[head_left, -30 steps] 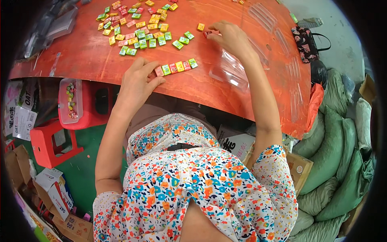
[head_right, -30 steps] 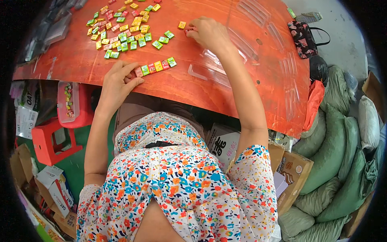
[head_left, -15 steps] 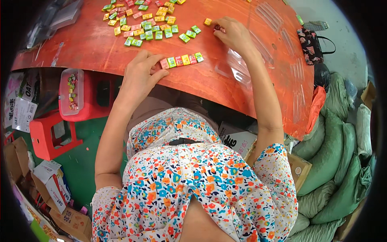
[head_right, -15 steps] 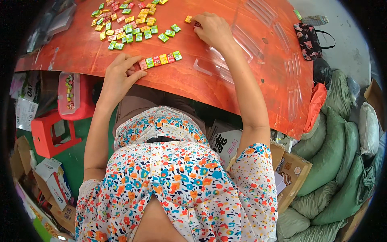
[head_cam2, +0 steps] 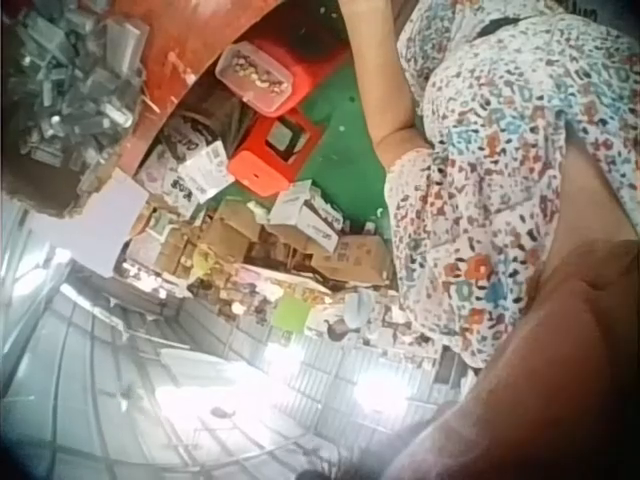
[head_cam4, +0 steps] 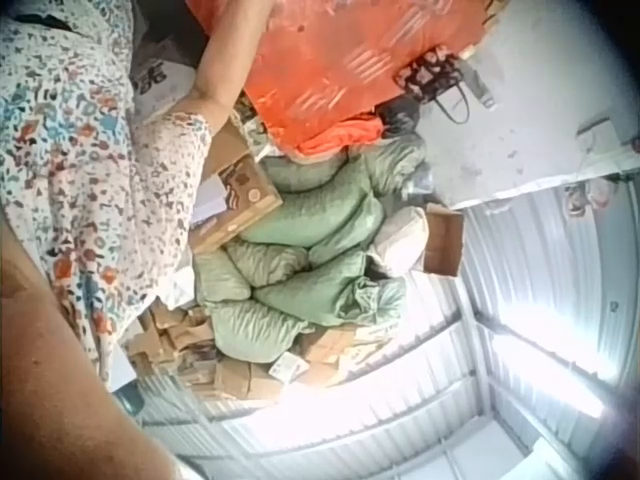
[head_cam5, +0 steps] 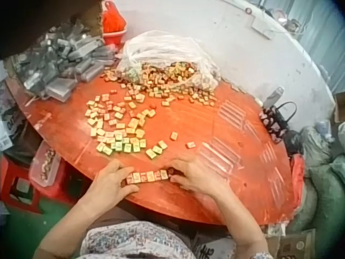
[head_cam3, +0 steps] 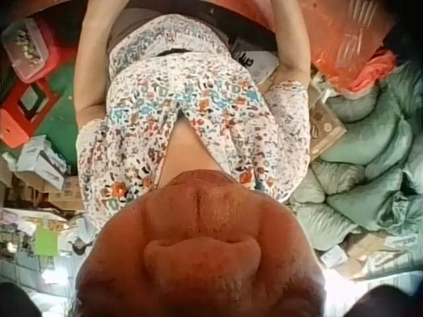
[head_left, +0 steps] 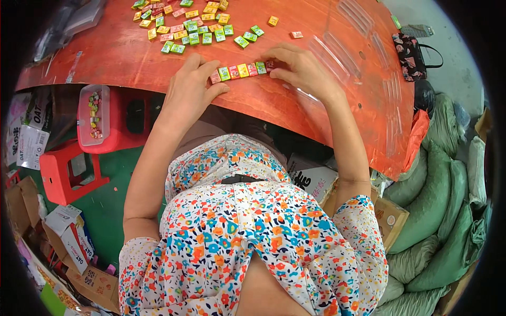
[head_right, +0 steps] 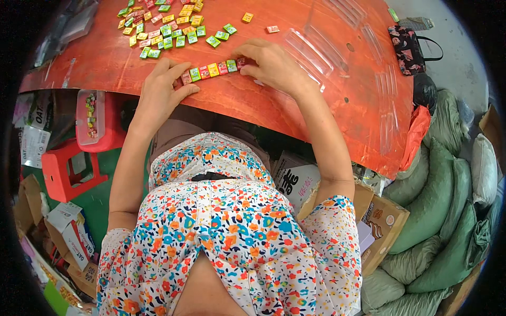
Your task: Sorting small colorful square pieces and placing them into clear plastic trays for packaging.
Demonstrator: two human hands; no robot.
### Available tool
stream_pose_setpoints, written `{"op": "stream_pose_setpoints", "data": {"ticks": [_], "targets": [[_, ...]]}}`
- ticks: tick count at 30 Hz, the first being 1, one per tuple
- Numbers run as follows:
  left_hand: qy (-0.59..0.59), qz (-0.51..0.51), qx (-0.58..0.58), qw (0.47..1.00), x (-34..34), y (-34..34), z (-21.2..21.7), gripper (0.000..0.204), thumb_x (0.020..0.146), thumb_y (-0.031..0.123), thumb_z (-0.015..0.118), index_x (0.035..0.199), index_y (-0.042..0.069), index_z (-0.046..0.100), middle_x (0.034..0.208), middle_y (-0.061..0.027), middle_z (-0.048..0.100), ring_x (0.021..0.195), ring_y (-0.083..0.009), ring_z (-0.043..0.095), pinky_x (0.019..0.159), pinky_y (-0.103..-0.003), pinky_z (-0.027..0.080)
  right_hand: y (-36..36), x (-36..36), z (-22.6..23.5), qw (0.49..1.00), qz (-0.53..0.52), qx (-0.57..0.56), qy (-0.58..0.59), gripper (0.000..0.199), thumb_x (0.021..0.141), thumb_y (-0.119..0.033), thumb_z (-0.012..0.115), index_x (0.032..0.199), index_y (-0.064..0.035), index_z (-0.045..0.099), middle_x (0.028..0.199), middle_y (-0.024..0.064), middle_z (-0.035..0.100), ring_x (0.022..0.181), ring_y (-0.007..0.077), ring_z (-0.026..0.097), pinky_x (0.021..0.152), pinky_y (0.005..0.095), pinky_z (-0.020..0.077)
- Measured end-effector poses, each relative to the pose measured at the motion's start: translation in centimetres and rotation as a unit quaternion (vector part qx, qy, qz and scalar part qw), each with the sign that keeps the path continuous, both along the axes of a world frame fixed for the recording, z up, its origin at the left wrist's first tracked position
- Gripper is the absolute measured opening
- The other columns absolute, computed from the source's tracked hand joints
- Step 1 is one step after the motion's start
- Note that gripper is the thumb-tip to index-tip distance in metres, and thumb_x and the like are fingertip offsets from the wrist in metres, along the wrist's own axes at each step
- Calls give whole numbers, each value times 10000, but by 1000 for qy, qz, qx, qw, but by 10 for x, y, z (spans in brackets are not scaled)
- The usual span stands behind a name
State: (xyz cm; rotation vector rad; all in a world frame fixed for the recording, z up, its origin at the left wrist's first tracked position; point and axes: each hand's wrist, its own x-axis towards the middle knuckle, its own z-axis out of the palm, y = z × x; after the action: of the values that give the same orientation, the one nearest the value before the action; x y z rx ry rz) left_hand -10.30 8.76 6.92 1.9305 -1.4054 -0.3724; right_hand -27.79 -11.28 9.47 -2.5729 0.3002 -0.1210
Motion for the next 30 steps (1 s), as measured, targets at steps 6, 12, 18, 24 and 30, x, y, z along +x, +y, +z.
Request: {"op": "stream_pose_setpoints", "data": {"ticks": [6,12,18,24,30], "targets": [[3,-5,1,1000,2,-2,4,447,726,138,803,1116,-2,635,942,-122,573,836,-283,615,743,-394,501,-11,-7,-1,999,-27,-44,-16,355,824,-131,690,1170,-71,644,1080,118,638,934,301,631,806,375,507],[19,-5,-7,1000,0,-1,1,436,727,123,796,1115,3,635,924,-118,570,794,-276,610,716,-391,504,-7,7,8,994,0,-71,85,382,824,-190,719,1178,-69,643,1096,116,649,952,299,635,812,367,508],[35,6,16,999,-1,1,3,415,737,127,789,1110,17,644,933,-114,573,792,-274,619,718,-392,509,-54,33,29,944,-217,-79,-235,350,860,-240,692,1161,-67,648,1179,120,648,1020,321,632,848,368,506],[21,-3,2,1000,-3,-2,5,403,747,123,783,1110,14,645,952,-110,577,797,-266,622,720,-390,510,-88,47,-24,972,-84,-214,-48,333,873,-252,661,1148,-64,651,1144,117,651,993,328,633,837,386,505],[14,7,-7,1000,0,-1,-2,399,751,130,782,1108,17,646,957,-115,579,812,-280,628,719,-396,510,-50,27,-4,993,-28,-99,-57,306,859,-171,660,1145,-63,656,1022,113,656,901,269,643,786,370,508]]}}
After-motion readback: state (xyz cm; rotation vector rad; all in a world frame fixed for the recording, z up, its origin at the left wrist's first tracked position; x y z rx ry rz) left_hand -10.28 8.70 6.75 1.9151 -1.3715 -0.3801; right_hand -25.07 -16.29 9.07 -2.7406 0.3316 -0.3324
